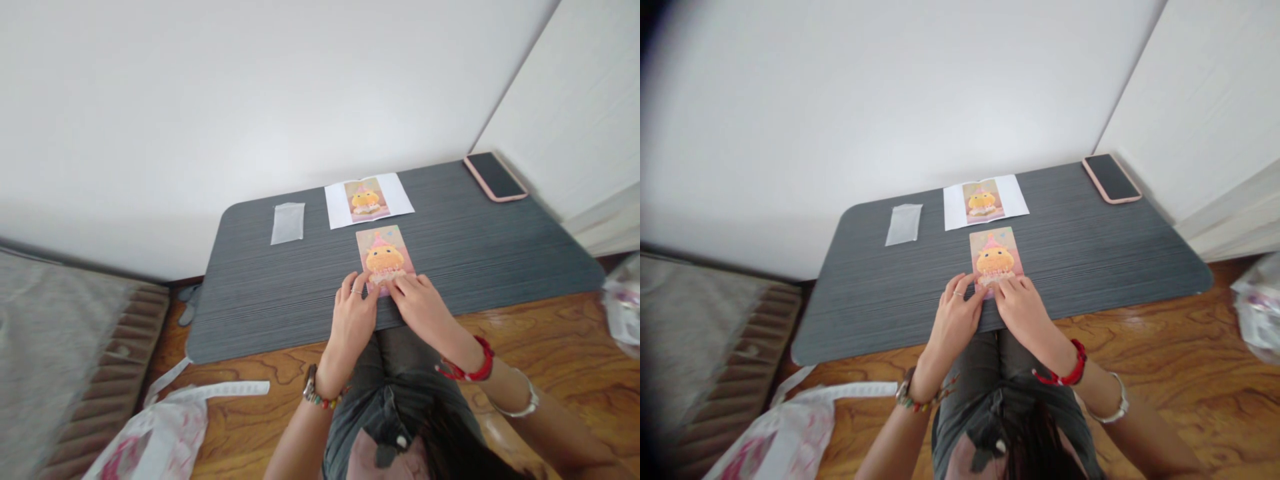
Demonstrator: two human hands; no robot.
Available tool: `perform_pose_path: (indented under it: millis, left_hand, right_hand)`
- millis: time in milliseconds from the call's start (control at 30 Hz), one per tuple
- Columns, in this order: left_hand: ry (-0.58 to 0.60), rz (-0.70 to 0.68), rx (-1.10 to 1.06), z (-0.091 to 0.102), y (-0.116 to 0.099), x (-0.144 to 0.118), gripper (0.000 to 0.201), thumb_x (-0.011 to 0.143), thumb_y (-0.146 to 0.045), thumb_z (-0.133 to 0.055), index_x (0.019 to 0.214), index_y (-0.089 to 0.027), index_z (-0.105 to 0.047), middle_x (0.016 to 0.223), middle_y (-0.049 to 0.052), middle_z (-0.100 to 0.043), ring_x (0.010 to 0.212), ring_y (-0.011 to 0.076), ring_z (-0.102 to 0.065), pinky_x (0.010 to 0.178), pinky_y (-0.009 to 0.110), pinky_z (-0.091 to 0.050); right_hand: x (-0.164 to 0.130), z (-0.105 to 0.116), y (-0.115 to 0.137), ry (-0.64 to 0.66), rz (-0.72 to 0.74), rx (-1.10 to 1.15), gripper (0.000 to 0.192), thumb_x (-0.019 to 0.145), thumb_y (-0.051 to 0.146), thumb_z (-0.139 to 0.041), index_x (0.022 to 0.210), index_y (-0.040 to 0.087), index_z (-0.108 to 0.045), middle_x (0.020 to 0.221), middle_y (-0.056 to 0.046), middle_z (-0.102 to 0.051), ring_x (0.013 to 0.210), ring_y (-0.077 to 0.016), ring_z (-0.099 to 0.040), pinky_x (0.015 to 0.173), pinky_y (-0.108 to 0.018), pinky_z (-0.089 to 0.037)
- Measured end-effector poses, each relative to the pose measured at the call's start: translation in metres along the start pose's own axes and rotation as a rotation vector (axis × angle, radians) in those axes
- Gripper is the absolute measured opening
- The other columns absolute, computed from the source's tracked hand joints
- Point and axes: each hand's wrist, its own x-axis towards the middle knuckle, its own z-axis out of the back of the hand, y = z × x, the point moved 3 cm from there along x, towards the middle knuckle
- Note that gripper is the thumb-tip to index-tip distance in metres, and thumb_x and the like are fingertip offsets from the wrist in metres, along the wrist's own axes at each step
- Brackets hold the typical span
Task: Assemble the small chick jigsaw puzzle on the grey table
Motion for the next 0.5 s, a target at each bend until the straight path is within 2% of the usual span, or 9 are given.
perform_pose_path:
  millis: [100, 200, 367, 500]
  left_hand:
    - [-0.005, -0.006, -0.029, -0.001, 0.002, 0.000, 0.028, 0.084, -0.012, -0.047, 0.104, -0.024, -0.062, 0.123, 0.008, -0.050, 0.116, 0.0279, -0.041, 0.090, 0.047, -0.046]
    - [-0.046, -0.015, -0.077, 0.000, 0.009, -0.003, 0.029, 0.086, -0.014, -0.046, 0.109, -0.024, -0.060, 0.123, 0.009, -0.048, 0.115, 0.0260, -0.042, 0.093, 0.045, -0.045]
    - [-0.124, 0.035, -0.053, 0.002, 0.027, -0.004, 0.033, 0.086, -0.018, -0.048, 0.117, -0.024, -0.056, 0.125, 0.012, -0.044, 0.117, 0.0278, -0.040, 0.095, 0.049, -0.042]
    - [-0.102, 0.110, 0.024, 0.000, 0.033, 0.004, 0.036, 0.082, -0.027, -0.056, 0.118, -0.027, -0.056, 0.130, 0.013, -0.041, 0.120, 0.0342, -0.036, 0.089, 0.054, -0.044]
  right_hand:
    - [-0.002, -0.003, -0.001, 0.003, 0.008, 0.036, 0.023, 0.086, 0.010, -0.042, 0.094, 0.013, -0.063, 0.090, -0.011, -0.060, 0.082, -0.0220, -0.051, 0.071, -0.035, -0.032]
    - [-0.005, -0.006, -0.013, -0.051, -0.029, 0.163, 0.025, 0.087, 0.012, -0.042, 0.102, 0.016, -0.062, 0.095, -0.009, -0.060, 0.087, -0.0200, -0.053, 0.072, -0.033, -0.035]
    - [-0.014, -0.014, -0.053, -0.180, -0.153, 0.263, 0.029, 0.088, 0.026, -0.045, 0.112, 0.016, -0.057, 0.100, -0.011, -0.057, 0.094, -0.0224, -0.051, 0.076, -0.035, -0.040]
    - [-0.011, -0.023, -0.082, -0.124, -0.096, 0.299, 0.040, 0.086, 0.036, -0.048, 0.121, 0.016, -0.052, 0.106, -0.013, -0.054, 0.098, -0.0232, -0.050, 0.078, -0.036, -0.042]
